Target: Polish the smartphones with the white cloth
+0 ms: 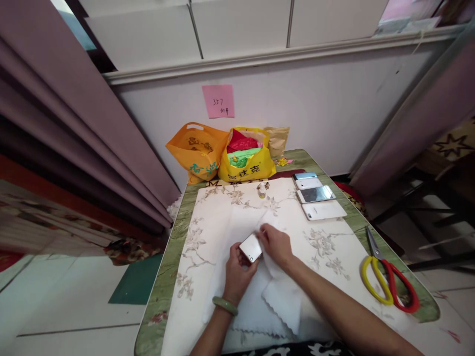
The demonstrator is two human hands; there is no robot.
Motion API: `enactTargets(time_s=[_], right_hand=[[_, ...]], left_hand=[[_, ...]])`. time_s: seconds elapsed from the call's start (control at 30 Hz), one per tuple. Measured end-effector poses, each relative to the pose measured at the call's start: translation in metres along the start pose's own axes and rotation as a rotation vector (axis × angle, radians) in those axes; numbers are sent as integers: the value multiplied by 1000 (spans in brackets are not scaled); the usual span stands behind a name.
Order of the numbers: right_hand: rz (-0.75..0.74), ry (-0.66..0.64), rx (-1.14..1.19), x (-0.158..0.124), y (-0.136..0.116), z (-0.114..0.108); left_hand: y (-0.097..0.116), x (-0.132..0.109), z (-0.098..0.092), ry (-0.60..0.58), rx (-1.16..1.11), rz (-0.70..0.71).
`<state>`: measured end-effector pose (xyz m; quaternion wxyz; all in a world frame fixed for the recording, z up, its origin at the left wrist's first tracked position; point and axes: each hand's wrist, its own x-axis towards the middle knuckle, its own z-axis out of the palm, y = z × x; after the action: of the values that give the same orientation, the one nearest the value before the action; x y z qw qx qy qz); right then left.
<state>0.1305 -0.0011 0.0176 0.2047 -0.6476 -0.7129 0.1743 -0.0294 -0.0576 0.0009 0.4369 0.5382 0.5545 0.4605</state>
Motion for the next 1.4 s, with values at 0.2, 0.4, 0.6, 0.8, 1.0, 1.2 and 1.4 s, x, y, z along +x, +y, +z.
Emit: enactTargets(time_s=[0.2, 0.4, 0.6, 0.8, 1.0, 1.2, 1.4], right_hand=[[-126, -120, -26, 6, -3, 3], [120, -37, -61, 36, 35, -6], [229, 58, 967, 25, 62, -5], [358, 105, 1354, 22, 76, -7], [450, 183, 1563, 21, 80, -2], [460, 200, 1647, 20, 86, 3], [434, 237, 1687, 17, 84, 6]], left_hand=[[1, 1, -1, -31, -16, -31], [-2, -1, -1, 33, 95, 24], [1, -2, -3, 141, 195, 129], [3, -2, -2, 165, 309, 187], [6, 4, -6, 82, 704, 286], [25, 21, -7, -39, 722, 380], [61, 62, 11, -172, 992, -2]])
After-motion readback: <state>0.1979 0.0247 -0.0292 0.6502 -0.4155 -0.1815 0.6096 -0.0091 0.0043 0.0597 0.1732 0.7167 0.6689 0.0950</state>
